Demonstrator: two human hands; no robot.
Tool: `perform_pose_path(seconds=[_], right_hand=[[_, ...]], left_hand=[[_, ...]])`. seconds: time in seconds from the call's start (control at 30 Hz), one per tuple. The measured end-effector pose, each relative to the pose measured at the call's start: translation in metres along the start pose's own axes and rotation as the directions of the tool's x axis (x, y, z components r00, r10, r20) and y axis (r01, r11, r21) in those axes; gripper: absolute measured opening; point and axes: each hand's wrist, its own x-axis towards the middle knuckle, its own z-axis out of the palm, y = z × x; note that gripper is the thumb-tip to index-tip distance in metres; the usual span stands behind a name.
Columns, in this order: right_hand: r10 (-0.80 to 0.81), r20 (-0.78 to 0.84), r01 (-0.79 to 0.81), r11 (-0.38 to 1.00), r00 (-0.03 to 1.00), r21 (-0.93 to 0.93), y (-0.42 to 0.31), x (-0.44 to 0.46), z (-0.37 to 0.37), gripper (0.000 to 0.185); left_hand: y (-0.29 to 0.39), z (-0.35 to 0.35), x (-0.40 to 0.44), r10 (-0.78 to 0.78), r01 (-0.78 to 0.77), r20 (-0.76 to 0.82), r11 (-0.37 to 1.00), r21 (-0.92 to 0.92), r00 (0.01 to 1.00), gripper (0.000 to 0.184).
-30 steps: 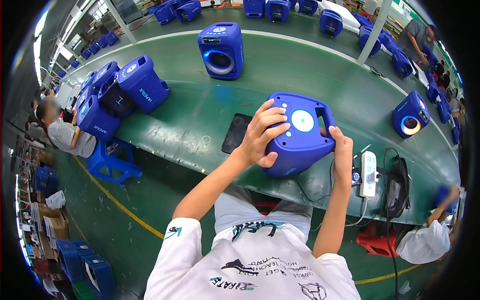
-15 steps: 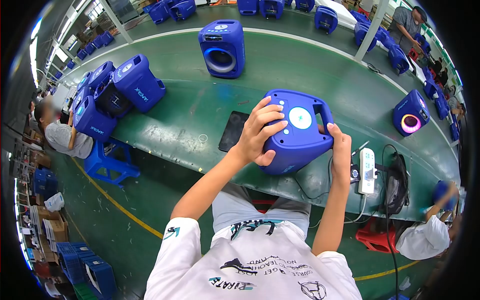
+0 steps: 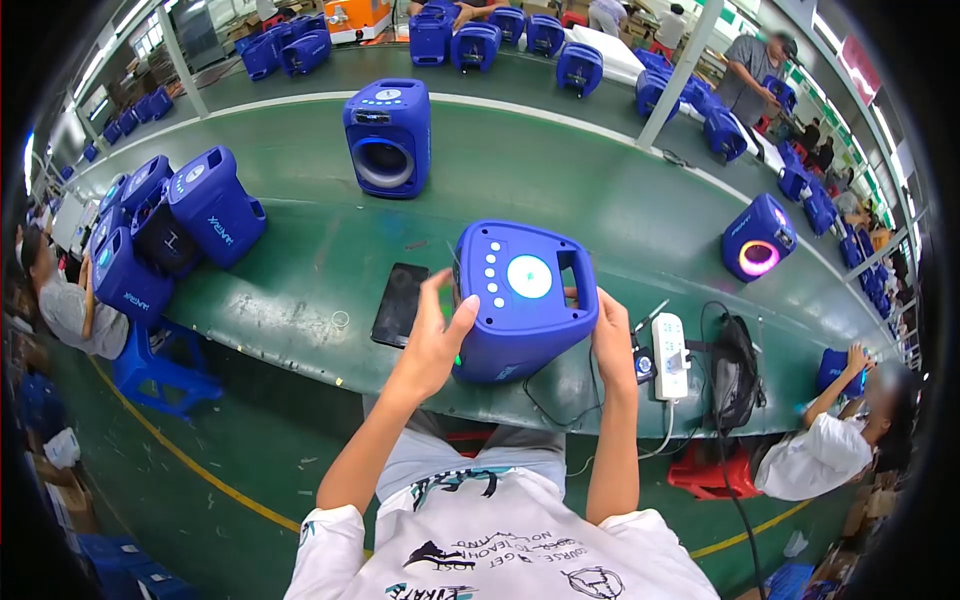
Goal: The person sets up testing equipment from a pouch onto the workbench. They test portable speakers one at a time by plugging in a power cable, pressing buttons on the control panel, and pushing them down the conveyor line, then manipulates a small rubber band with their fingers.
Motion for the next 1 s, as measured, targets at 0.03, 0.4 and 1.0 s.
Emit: perform_pose_path(seconds=[0.03,0.4,1.0], right_hand=[[-0.056,0.067,0.060,0.997,0.996,-0.057,0.005,0.006,-0.001,0.022],[-0.252,0.113,0.270,0.945,0.961,-0.186,0.043,0.030,0.005,0.026],[-0.304,-0.069,0.225,0.823,0.950,-0.521,0.127,0.061,-0.063,0.026]], left_hand=[[0.004,0.001,0.001,-0.033,0.033,0.014,0.999,0.022,0.999,0.096],[0.022,-0.003,0.005,-0.073,0.068,0.006,0.960,0.273,0.997,0.084],[-0.019,-0.033,0.005,-0.054,0.016,-0.200,0.982,-0.188,0.978,0.053]])
